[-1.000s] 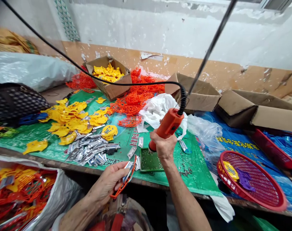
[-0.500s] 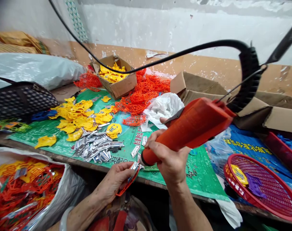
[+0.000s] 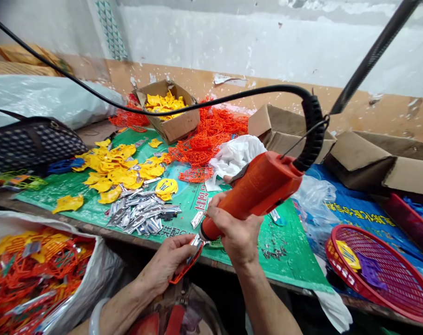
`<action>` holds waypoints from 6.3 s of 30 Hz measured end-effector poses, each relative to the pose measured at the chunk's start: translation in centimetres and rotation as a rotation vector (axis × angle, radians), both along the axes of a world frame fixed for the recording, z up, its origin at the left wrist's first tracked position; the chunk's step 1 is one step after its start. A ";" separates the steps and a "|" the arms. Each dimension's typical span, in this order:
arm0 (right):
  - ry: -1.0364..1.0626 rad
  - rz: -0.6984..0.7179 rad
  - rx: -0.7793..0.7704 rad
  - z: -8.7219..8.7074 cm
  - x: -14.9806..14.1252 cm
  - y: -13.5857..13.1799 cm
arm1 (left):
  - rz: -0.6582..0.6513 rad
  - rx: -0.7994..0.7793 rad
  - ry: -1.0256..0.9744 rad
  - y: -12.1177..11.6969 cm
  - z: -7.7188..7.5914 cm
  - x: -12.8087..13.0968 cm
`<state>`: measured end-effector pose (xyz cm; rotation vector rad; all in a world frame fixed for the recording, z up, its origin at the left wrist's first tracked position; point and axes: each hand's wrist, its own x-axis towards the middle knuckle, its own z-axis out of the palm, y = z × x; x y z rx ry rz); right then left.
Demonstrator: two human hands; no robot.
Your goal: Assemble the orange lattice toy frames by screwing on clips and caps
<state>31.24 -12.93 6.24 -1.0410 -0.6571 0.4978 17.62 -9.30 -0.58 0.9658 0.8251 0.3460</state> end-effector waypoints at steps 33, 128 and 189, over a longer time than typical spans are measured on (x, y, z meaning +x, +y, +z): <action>-0.169 -0.337 -0.072 -5.9 5.5 2.2 | -0.015 0.016 0.071 0.4 -1.1 0.1; -0.011 0.112 0.039 -1.0 -0.2 -0.8 | 0.077 -0.092 -0.051 -0.5 -1.1 0.1; 0.018 0.192 0.063 1.3 -1.4 -1.6 | -0.305 0.352 0.125 2.9 -1.0 -0.2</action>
